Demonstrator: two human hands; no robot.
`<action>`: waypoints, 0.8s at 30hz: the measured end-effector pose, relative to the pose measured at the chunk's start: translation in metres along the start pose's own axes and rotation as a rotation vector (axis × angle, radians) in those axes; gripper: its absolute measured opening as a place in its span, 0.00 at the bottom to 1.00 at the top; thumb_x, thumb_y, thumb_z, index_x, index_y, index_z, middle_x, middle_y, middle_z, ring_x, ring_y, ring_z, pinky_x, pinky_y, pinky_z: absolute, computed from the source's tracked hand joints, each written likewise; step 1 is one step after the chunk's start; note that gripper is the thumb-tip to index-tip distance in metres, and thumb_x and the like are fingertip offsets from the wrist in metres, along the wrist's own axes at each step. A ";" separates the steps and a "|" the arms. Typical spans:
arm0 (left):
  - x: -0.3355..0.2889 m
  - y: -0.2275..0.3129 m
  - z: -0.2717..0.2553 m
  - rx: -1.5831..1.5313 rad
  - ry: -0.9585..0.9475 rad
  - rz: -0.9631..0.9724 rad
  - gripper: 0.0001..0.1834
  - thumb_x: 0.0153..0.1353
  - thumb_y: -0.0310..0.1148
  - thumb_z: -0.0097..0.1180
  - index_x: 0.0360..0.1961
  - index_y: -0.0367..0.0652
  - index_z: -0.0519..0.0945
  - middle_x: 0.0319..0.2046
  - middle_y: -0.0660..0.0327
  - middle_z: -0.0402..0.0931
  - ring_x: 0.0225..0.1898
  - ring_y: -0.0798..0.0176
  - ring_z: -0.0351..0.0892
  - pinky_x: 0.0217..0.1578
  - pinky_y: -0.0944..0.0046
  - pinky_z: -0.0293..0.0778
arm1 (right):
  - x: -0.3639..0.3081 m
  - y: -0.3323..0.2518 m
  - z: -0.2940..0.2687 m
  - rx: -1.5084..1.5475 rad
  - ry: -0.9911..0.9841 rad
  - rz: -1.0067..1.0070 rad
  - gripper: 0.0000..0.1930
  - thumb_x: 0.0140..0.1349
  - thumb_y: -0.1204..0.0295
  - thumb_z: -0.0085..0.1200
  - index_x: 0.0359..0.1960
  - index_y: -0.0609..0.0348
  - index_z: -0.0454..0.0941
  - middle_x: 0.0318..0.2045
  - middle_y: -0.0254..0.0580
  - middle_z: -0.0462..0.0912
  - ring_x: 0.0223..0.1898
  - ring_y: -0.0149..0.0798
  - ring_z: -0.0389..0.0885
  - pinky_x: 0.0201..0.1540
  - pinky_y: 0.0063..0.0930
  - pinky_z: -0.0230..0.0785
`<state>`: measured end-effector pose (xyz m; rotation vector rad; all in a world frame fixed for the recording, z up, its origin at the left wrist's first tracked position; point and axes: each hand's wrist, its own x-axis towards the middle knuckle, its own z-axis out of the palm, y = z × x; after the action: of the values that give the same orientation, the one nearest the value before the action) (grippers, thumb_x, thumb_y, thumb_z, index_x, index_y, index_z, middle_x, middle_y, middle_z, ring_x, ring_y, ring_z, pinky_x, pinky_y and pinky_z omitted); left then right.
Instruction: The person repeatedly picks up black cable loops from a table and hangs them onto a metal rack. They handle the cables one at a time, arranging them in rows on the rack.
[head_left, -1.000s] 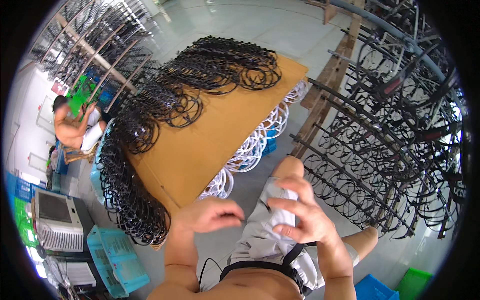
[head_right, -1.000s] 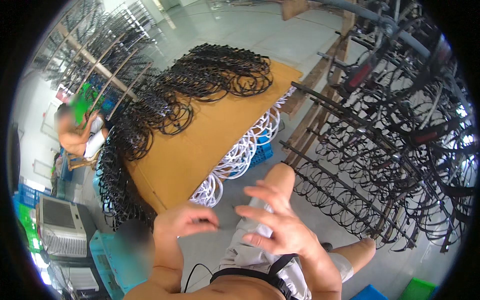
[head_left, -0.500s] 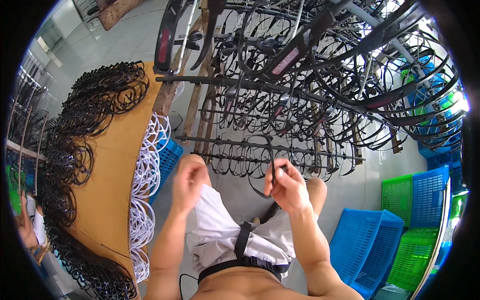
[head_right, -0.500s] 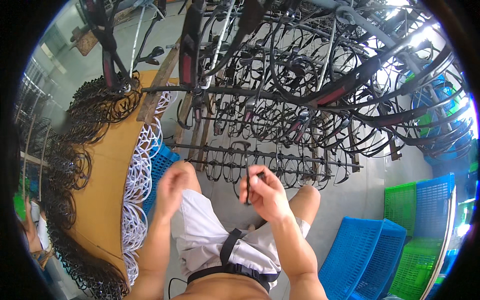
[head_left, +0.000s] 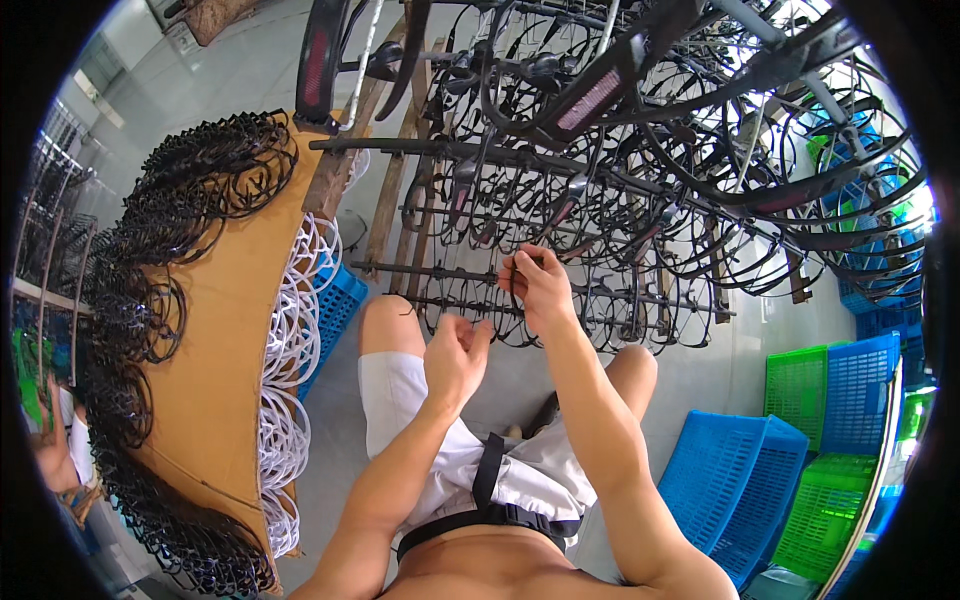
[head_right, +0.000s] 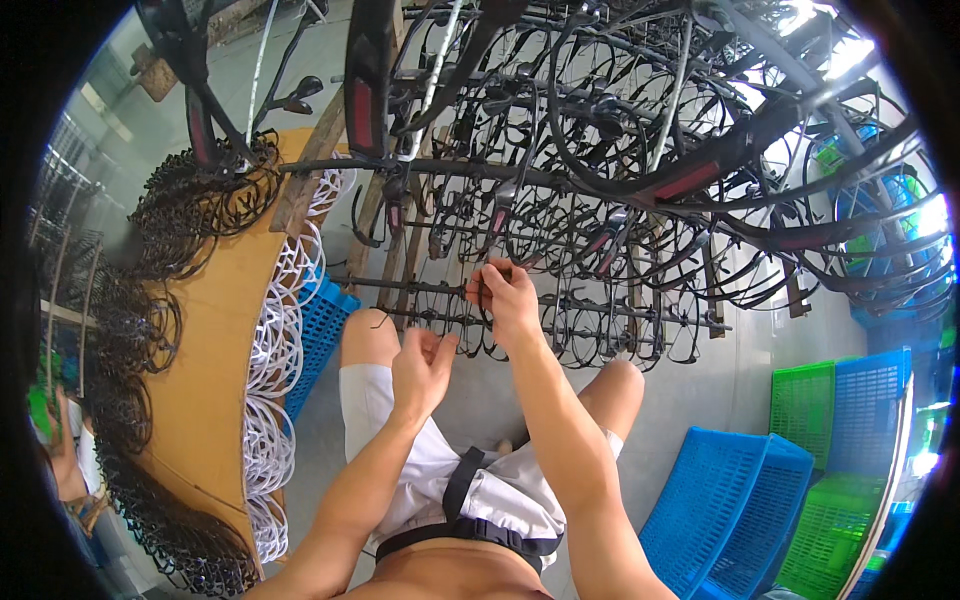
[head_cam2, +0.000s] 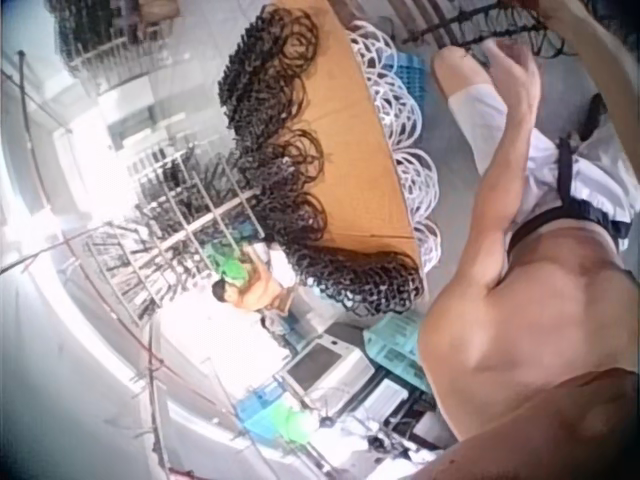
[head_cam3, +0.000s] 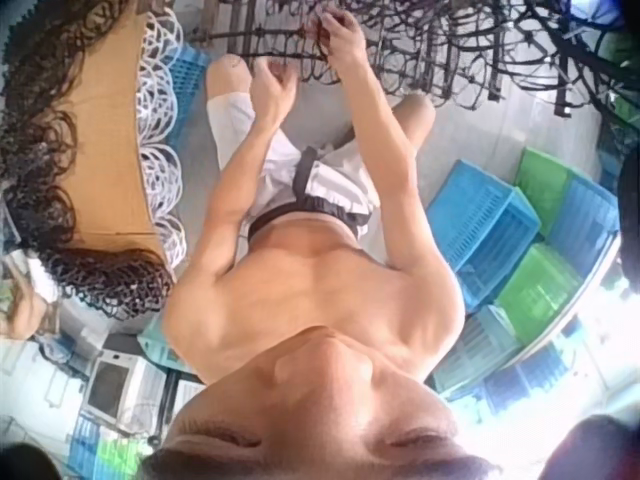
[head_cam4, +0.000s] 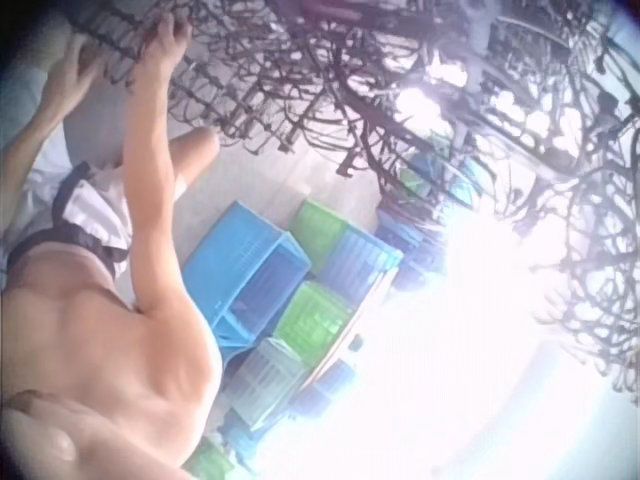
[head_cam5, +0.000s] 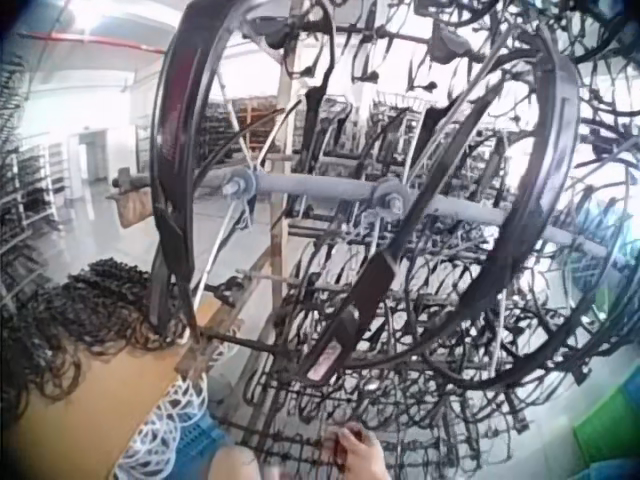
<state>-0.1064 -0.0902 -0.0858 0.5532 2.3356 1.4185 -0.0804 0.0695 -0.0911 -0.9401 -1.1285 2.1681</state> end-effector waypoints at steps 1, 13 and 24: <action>0.000 0.002 -0.001 0.003 0.056 -0.009 0.12 0.58 0.36 0.59 0.34 0.36 0.78 0.25 0.54 0.80 0.24 0.58 0.80 0.28 0.61 0.74 | -0.002 0.004 -0.005 0.031 0.020 -0.002 0.10 0.66 0.72 0.50 0.45 0.61 0.68 0.35 0.42 0.78 0.35 0.36 0.79 0.39 0.31 0.75; 0.010 -0.016 -0.007 0.031 -0.063 0.240 0.08 0.55 0.32 0.61 0.32 0.39 0.81 0.28 0.56 0.80 0.27 0.58 0.80 0.30 0.63 0.74 | -0.013 0.006 -0.012 0.116 -0.003 -0.090 0.10 0.67 0.72 0.49 0.47 0.59 0.68 0.37 0.41 0.77 0.35 0.33 0.77 0.39 0.29 0.72; 0.013 -0.020 -0.006 0.058 -0.034 0.332 0.06 0.53 0.30 0.61 0.31 0.39 0.81 0.27 0.55 0.80 0.29 0.52 0.79 0.31 0.58 0.73 | -0.010 0.000 -0.011 0.128 -0.036 -0.024 0.10 0.66 0.72 0.50 0.46 0.60 0.67 0.35 0.43 0.78 0.33 0.35 0.77 0.36 0.29 0.72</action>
<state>-0.1234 -0.0962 -0.1023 1.0128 2.3427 1.4667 -0.0659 0.0680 -0.0926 -0.8302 -0.9991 2.2168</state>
